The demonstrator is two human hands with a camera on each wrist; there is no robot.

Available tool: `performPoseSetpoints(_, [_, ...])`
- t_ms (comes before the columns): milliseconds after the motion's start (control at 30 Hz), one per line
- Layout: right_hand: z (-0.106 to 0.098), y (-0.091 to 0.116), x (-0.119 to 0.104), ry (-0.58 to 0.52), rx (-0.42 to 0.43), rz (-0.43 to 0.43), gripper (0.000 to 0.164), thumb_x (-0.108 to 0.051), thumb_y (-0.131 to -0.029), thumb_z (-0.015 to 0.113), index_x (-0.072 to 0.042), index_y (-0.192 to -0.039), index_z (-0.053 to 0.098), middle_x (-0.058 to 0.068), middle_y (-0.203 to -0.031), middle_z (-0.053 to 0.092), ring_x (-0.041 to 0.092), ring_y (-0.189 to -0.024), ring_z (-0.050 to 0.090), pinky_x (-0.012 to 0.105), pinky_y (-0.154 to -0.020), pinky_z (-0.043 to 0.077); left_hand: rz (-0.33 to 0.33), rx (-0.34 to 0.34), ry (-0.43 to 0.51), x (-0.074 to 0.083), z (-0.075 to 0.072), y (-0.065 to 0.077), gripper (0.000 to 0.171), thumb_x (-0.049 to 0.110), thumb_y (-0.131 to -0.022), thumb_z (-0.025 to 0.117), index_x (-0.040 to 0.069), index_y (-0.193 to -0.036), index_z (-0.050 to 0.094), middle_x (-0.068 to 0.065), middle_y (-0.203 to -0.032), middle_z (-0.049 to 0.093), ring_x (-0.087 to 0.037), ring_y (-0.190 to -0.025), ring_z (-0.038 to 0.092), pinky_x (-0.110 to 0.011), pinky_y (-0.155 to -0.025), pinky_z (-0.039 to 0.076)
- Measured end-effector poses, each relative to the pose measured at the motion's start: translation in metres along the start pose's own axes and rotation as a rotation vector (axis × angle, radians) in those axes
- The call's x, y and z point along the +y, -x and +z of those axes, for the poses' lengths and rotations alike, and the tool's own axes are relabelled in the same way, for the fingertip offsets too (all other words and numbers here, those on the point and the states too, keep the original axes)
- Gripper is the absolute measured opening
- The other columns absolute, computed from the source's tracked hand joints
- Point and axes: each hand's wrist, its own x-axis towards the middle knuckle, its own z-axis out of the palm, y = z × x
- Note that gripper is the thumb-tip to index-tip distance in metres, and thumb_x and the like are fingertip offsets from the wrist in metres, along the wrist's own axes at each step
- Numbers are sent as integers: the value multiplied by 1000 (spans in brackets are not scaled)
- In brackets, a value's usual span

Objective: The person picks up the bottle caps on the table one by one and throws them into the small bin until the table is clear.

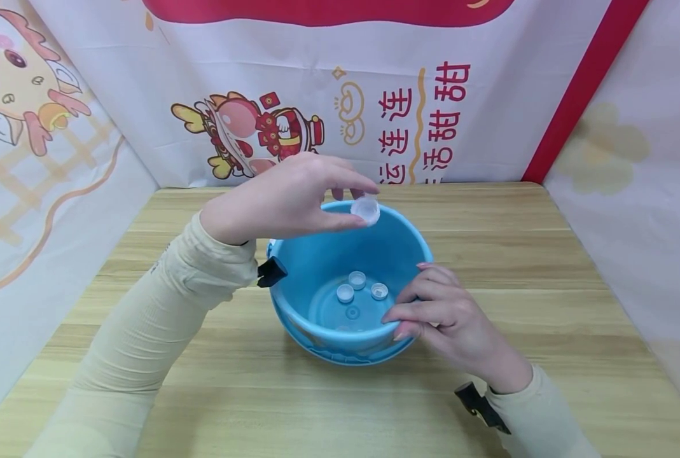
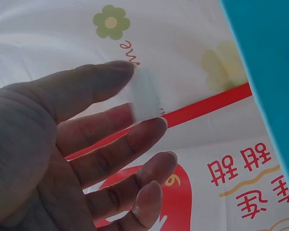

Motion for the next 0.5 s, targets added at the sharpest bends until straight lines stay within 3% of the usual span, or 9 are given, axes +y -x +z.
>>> performPoseSetpoints(500, [1,-2,-1,-1,4,2,28,-34,-93,64,-10,-100,78,1,-93,67,16,-97,57,39,-112,28,-24,47,-14,-4,-8,11,49,36,-89,74,14,-132,65,-1,-117,68,-11,-105,61,-25,-85,52])
